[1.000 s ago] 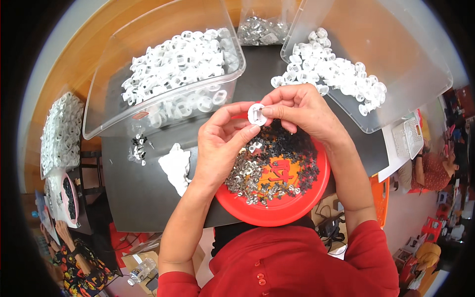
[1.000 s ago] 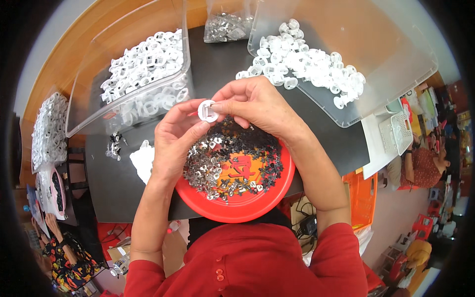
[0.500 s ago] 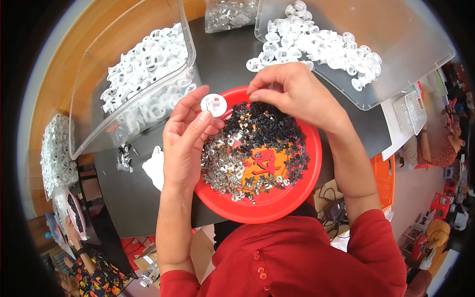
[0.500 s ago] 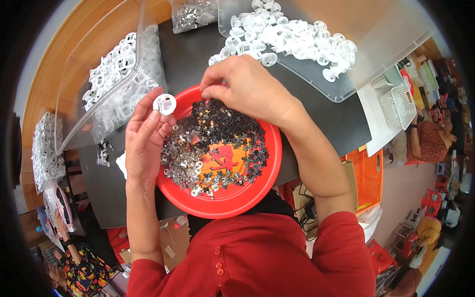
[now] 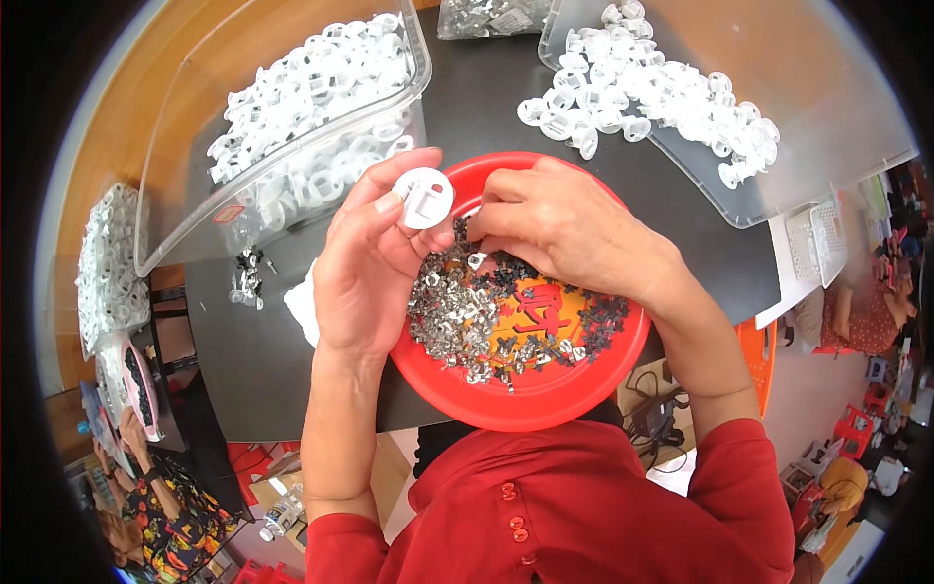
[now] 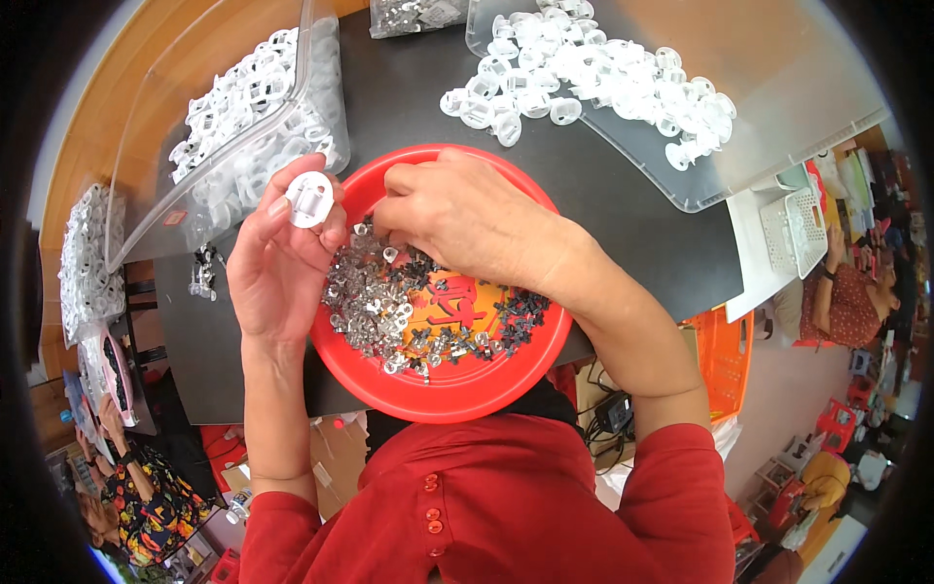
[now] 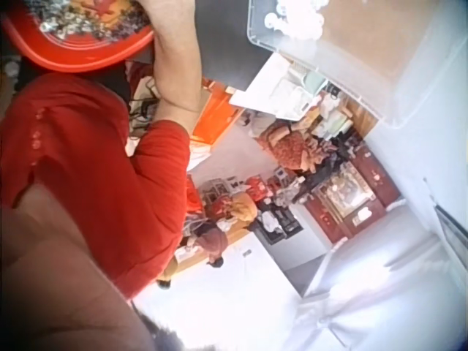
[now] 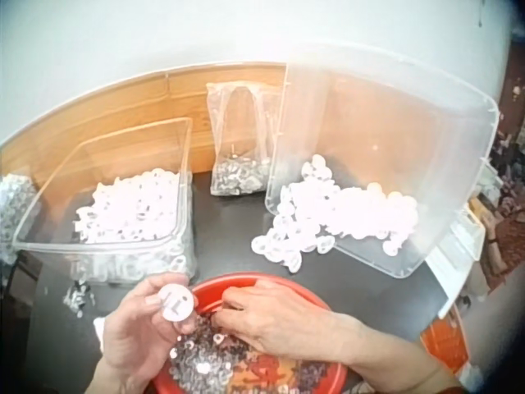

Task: The recorder is picking up small white circular components and fitting them with even smaller metallic or dark parts, then placing the finished assemblies into containers.

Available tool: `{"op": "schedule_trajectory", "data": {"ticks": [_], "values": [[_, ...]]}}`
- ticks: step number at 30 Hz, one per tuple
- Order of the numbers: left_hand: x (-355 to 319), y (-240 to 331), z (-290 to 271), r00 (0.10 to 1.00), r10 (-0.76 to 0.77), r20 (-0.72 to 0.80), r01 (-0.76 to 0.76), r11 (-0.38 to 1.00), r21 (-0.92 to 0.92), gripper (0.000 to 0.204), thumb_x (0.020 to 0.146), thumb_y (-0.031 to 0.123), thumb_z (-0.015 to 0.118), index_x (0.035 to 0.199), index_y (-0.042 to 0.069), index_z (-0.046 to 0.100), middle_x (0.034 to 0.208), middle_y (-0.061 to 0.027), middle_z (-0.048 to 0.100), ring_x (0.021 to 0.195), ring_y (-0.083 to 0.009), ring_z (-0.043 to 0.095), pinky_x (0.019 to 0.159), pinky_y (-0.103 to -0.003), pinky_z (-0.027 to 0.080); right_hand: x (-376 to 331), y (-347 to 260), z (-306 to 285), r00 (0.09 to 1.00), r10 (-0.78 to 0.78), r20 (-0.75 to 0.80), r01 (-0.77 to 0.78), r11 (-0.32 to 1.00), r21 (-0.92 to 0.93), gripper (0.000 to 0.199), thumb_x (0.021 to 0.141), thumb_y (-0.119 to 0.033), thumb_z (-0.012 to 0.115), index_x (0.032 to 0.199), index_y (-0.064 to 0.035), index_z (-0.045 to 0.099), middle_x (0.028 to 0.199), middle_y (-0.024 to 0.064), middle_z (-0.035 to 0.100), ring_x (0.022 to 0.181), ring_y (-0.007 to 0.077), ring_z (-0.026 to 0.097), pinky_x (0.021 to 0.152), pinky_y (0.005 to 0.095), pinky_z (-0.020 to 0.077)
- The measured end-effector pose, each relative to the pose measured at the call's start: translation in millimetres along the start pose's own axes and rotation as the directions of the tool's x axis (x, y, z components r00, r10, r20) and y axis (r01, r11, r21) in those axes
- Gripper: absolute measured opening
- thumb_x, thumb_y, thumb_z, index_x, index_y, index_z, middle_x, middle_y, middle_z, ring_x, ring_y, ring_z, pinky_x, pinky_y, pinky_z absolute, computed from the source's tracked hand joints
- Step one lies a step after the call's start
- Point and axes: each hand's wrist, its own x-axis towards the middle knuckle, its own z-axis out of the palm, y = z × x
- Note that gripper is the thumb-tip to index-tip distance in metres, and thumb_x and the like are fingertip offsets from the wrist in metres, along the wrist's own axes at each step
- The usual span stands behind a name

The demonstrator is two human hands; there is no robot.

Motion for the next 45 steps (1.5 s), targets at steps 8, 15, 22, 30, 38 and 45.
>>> {"op": "schedule_trajectory", "data": {"ticks": [8,15,22,30,38,45], "values": [[0.6,-0.7,-4.0,0.999,0.001,0.033,0.0,1.0,-0.031,0.048,0.089,0.02,0.051,0.128,-0.007,0.047,0.096,-0.0088,0.061,0.08,-0.0153,0.058,0.076,-0.028,0.046,-0.4,-1.1,4.6,0.998,0.059,0.019,-0.06,0.997,0.056,0.007,0.081,-0.013,0.064,0.083,-0.0067,0.062,0.086,0.0082,0.057,0.08,0.0276,0.056,0.073,0.0394,0.0441],[0.0,0.3,-0.4,1.0,0.006,0.012,-0.007,0.996,0.089,0.048,0.089,0.021,0.05,0.129,-0.006,0.047,0.098,-0.0082,0.058,0.08,-0.0141,0.052,0.074,-0.026,0.043,-0.5,1.0,4.1,0.989,0.138,-0.05,-0.133,0.986,0.097,0.008,0.084,-0.013,0.061,0.087,-0.0051,0.061,0.089,0.01,0.056,0.081,0.0292,0.056,0.074,0.0399,0.0441],[1.5,-0.6,-1.6,1.0,0.007,-0.003,-0.007,0.994,0.106,0.044,0.091,0.022,0.05,0.125,-0.005,0.05,0.097,-0.0078,0.059,0.079,-0.0133,0.053,0.074,-0.026,0.043,-1.4,-2.9,0.5,0.996,0.088,0.008,-0.088,0.994,0.06,0.008,0.084,-0.013,0.062,0.084,-0.0052,0.061,0.09,0.0092,0.057,0.082,0.0289,0.056,0.072,0.039,0.0434],[2.8,-4.2,-5.7,1.0,0.004,-0.001,-0.004,0.992,0.128,0.036,0.092,0.021,0.053,0.118,-0.003,0.055,0.099,-0.0081,0.061,0.082,-0.0125,0.056,0.074,-0.026,0.045,-1.5,-2.9,1.8,0.996,0.088,0.0,-0.088,0.996,-0.021,0.008,0.082,-0.014,0.064,0.084,-0.006,0.062,0.089,0.0095,0.057,0.08,0.0283,0.057,0.071,0.0392,0.0436],[1.0,-13.1,0.7,0.991,0.129,-0.04,-0.102,0.91,0.402,0.015,0.088,0.007,0.066,0.102,0.001,0.065,0.093,-0.0006,0.063,0.08,-0.0042,0.056,0.07,-0.02,0.046,0.6,-2.6,-24.5,0.897,0.441,0.036,-0.386,0.74,0.55,0.017,0.087,-0.017,0.065,0.087,-0.0007,0.064,0.079,0.0068,0.061,0.07,0.013,0.058,0.062,0.0284,0.047],[3.8,-20.0,-6.8,0.976,0.201,0.089,-0.209,0.728,0.653,0.011,0.087,0.006,0.067,0.096,-0.001,0.066,0.091,-0.0002,0.055,0.071,-0.0036,0.053,0.063,-0.019,0.045,-1.1,-1.2,-16.1,0.897,0.421,0.133,-0.331,0.443,0.833,0.019,0.091,-0.016,0.062,0.093,0.0029,0.062,0.083,0.0019,0.063,0.074,0.0041,0.055,0.063,0.0213,0.0454]]}}
